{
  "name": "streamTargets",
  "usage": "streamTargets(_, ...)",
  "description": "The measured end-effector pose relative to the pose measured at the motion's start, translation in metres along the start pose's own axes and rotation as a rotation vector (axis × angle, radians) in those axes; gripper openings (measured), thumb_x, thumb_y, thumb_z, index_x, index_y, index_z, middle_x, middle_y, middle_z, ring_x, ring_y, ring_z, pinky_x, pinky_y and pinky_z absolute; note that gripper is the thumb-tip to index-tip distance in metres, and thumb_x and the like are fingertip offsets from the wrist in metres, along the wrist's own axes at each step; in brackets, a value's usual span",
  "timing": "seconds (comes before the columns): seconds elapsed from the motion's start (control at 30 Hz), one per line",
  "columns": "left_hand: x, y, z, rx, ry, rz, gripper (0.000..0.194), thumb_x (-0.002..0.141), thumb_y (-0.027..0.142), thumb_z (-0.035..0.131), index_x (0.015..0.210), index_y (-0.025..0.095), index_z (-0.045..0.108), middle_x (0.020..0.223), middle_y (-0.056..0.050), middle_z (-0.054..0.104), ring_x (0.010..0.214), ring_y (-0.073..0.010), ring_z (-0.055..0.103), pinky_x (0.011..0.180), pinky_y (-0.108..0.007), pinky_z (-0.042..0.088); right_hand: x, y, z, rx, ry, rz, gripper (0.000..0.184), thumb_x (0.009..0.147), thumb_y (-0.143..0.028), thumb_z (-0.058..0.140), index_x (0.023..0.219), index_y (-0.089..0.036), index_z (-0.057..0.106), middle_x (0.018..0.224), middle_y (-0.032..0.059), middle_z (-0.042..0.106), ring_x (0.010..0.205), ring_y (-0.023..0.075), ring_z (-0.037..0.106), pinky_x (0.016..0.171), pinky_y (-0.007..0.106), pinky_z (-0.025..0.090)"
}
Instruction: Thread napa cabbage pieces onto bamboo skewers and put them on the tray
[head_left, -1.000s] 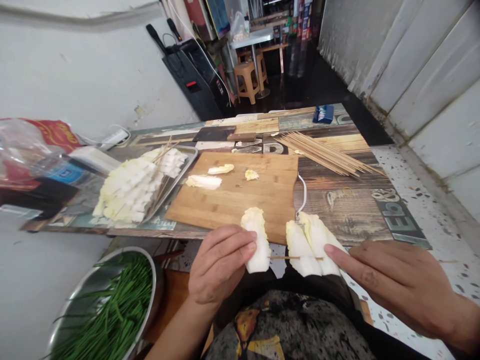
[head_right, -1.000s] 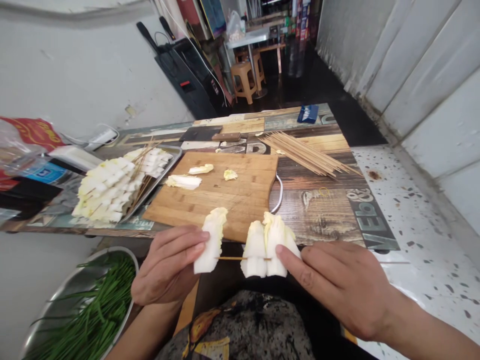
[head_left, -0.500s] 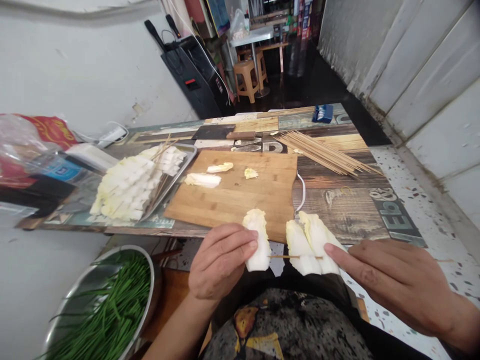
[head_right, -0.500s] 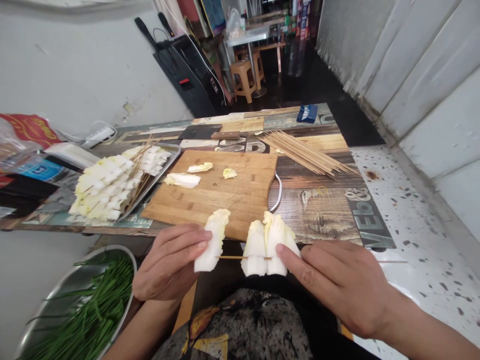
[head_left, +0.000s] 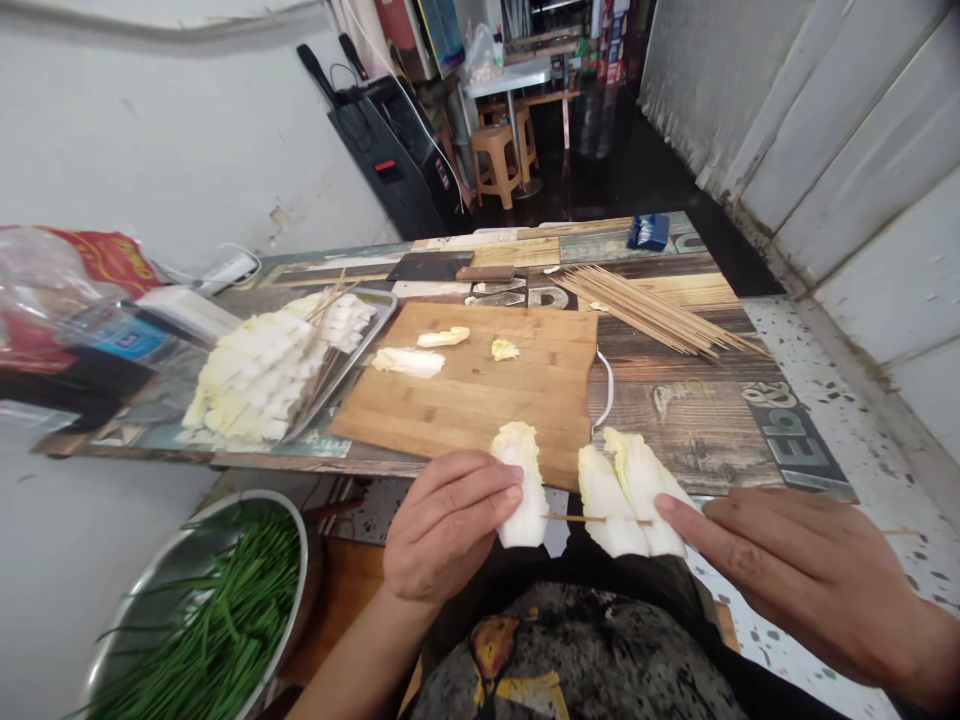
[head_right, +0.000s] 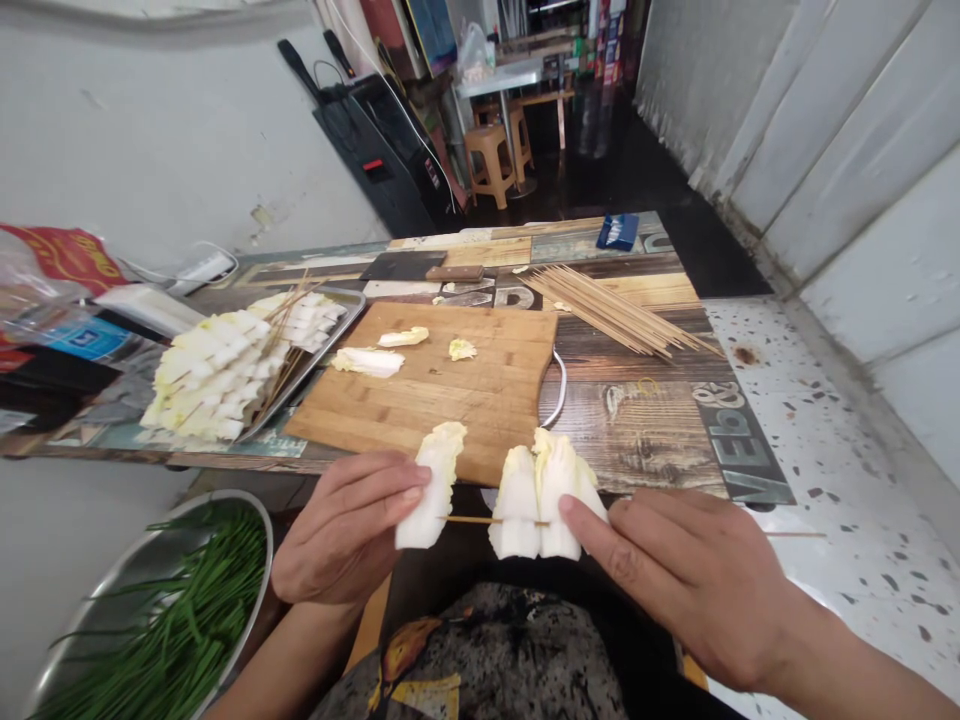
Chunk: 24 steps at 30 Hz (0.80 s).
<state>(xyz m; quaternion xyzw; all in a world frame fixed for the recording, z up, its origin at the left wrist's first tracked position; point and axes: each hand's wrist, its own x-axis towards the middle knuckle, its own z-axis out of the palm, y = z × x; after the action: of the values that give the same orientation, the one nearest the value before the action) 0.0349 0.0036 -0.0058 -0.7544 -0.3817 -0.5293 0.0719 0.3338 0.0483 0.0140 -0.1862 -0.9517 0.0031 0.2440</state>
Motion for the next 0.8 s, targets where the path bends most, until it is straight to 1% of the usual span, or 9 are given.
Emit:
streamTargets(0.13, 0.0013, 0.0007, -0.0007, 0.01, -0.005, -0.001, 0.02, 0.082, 0.01, 0.067, 0.101, 0.018, 0.069, 0.095, -0.005, 0.075, 0.088, -0.0172, 0.069, 0.07, -0.031, 0.06, -0.0014, 0.0, -0.0003, -0.012, 0.0, -0.005, 0.045, 0.09, -0.002, 0.04, 0.133, -0.011, 0.05, 0.08, 0.0031, 0.062, 0.066, 0.015, 0.053, 0.057, 0.03, 0.039)
streamTargets(0.33, -0.0005, 0.0022, 0.0016, 0.017, 0.035, -0.04, 0.018, 0.085, 0.014, 0.065, 0.1, 0.022, 0.07, 0.093, -0.003, 0.076, 0.086, -0.0165, 0.07, 0.07, -0.031, 0.061, -0.0014, -0.0008, -0.0019, -0.009, -0.006, -0.018, 0.048, 0.09, -0.003, 0.038, 0.136, -0.01, 0.047, 0.079, 0.0028, 0.062, 0.063, 0.0143, 0.049, 0.056, 0.029, 0.038)
streamTargets(0.5, 0.0033, 0.0036, -0.0025, -0.002, -0.033, -0.005, 0.019, 0.082, 0.008, 0.066, 0.099, 0.015, 0.069, 0.094, -0.006, 0.075, 0.09, -0.0172, 0.068, 0.072, -0.031, 0.06, -0.0011, -0.0021, -0.0053, -0.08, -0.024, -0.046, 0.044, 0.09, -0.004, 0.035, 0.132, -0.007, 0.05, 0.078, 0.0038, 0.061, 0.064, 0.0152, 0.049, 0.057, 0.03, 0.038)
streamTargets(0.57, 0.0055, 0.004, -0.0044, 0.005, -0.065, 0.01, 0.019, 0.082, 0.008, 0.065, 0.099, 0.015, 0.069, 0.094, -0.007, 0.075, 0.09, -0.0171, 0.068, 0.072, -0.031, 0.06, -0.0013, -0.0027, -0.0063, -0.093, -0.026, -0.049, 0.044, 0.09, -0.003, 0.035, 0.132, -0.006, 0.05, 0.078, 0.0039, 0.06, 0.064, 0.0152, 0.049, 0.056, 0.029, 0.038)
streamTargets(0.67, 0.0068, 0.0041, -0.0051, 0.012, -0.088, 0.004, 0.02, 0.083, 0.009, 0.064, 0.101, 0.016, 0.068, 0.095, -0.006, 0.075, 0.09, -0.0169, 0.068, 0.074, -0.031, 0.06, -0.0018, -0.0041, -0.0052, -0.061, -0.026, -0.026, 0.047, 0.09, -0.002, 0.035, 0.135, -0.007, 0.047, 0.079, 0.004, 0.06, 0.066, 0.015, 0.049, 0.057, 0.029, 0.039)
streamTargets(0.8, 0.0063, 0.0041, -0.0033, -0.017, -0.078, -0.006, 0.021, 0.084, 0.008, 0.063, 0.102, 0.016, 0.068, 0.096, -0.007, 0.075, 0.091, -0.0174, 0.068, 0.073, -0.032, 0.06, -0.0029, -0.0072, -0.0009, -0.003, -0.023, 0.025, 0.05, 0.089, -0.004, 0.035, 0.138, -0.007, 0.044, 0.08, 0.0045, 0.059, 0.066, 0.016, 0.052, 0.058, 0.029, 0.04)
